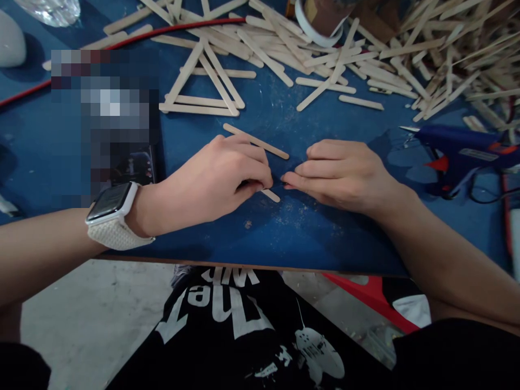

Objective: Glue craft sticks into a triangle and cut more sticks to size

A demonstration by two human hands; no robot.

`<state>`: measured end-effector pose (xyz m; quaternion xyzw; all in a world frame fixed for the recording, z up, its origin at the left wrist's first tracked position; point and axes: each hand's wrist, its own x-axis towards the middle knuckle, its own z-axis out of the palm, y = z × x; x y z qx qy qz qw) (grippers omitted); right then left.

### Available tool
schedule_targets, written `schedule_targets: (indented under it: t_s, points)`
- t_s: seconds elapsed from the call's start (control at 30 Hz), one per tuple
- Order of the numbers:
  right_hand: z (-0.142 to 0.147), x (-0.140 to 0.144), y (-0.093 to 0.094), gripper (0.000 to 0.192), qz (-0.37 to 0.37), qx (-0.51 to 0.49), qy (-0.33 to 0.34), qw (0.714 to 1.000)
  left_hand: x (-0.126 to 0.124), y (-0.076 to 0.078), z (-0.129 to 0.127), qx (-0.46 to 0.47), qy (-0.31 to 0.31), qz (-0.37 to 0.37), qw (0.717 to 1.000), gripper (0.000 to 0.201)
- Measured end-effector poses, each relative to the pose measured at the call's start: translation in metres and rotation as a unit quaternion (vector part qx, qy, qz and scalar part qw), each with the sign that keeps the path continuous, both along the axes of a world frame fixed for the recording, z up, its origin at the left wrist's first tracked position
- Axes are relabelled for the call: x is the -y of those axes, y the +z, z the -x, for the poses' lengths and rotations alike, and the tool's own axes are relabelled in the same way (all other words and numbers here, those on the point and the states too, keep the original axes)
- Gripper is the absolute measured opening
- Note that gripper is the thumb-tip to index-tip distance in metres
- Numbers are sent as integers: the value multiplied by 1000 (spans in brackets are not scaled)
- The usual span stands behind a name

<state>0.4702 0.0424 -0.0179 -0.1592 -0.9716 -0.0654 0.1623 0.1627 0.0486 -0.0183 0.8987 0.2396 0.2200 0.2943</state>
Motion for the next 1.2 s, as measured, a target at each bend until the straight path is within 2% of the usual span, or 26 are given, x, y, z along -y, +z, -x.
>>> schedule_targets:
  t_s: [0.23,0.43,0.57,0.73,0.9,1.2]
  points:
    - [-2,2,-3,24,34,8,-7,999,-1,1,0,-6,-2,0,1000,33]
    - [6,6,-1,28,-23,-4,-7,1000,-1,0,0,0,0,-8,1000,32]
    - [7,7,-3,30,-35,-11,-10,999,-1,-1,0,-6,1,-13,1000,33]
    - [3,7,-7,30,5,12,-23,1000,-1,-1,-1,-4,-3,-17,1000,31]
    - [7,9,-6,32,11,12,-21,1000,-1,0,0,-8,1,-12,1000,31]
    - [4,1,4,15,-8,28,13,1000,-2,2,0,-2,-4,13,1000,33]
